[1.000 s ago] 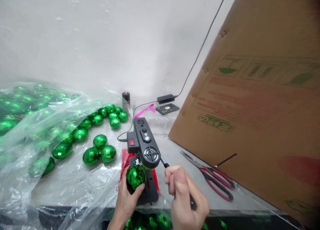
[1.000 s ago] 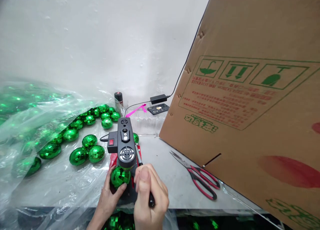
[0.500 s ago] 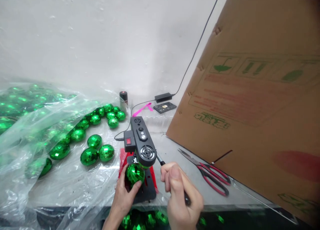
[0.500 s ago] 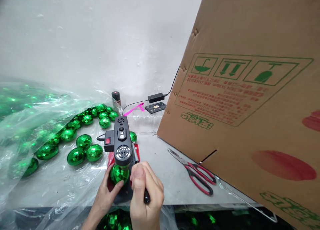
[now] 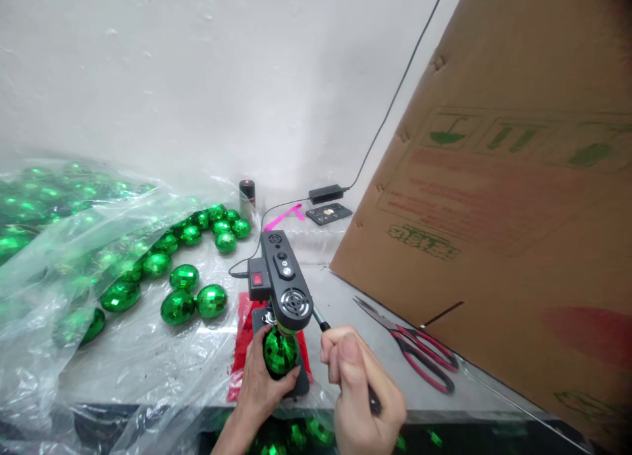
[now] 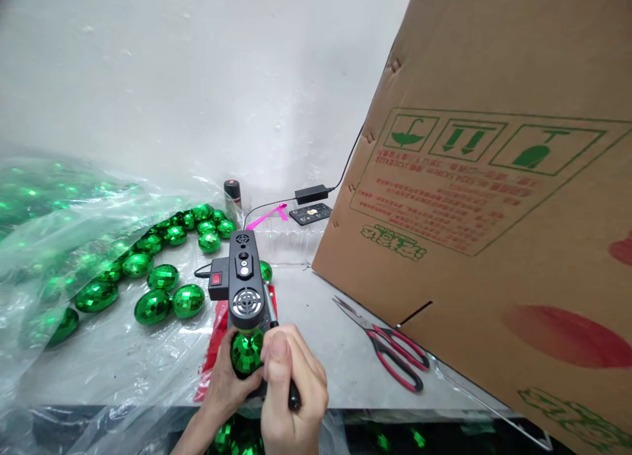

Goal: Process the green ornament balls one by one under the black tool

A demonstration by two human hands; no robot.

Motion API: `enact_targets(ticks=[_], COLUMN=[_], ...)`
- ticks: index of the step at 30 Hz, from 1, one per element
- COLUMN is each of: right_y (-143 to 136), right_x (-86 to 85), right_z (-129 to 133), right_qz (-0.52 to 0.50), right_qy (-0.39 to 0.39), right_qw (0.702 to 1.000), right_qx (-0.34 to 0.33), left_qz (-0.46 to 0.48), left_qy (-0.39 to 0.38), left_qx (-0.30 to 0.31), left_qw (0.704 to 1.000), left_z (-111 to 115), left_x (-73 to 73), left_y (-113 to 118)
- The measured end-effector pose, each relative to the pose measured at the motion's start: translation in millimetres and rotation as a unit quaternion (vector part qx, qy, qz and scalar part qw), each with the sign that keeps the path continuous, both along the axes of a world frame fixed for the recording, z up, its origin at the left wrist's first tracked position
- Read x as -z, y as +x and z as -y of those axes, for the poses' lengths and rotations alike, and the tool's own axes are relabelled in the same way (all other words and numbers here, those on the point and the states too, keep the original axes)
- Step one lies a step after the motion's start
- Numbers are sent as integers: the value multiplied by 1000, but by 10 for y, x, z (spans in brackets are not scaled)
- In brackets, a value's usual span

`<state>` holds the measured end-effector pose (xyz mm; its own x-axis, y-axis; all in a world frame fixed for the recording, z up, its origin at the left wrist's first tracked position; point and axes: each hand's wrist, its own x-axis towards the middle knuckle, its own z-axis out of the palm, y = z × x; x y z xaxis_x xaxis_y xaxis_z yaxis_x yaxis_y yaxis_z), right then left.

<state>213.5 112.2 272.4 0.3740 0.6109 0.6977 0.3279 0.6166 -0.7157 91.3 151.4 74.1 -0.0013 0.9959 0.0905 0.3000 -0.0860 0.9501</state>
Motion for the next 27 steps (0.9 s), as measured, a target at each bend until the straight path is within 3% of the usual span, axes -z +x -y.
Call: enact_targets(ticks=[10,19,27], right_y=[-128,-208,-204], right_x=[423,368,474], right_z=[-53,-84,-59], right_qz=[-49,-80,-94], right_qy=[95,108,98], right_qw=[992,986,986], right_qx=[67,97,96], left_qz=[0,6,-13], left_qy=[2,8,37], left_qx=[-3,-7,-55], left_qw=[1000,1000,998], left_z=[-25,-15,54], left_x=[53,80,7], left_y=[-10,-6,119])
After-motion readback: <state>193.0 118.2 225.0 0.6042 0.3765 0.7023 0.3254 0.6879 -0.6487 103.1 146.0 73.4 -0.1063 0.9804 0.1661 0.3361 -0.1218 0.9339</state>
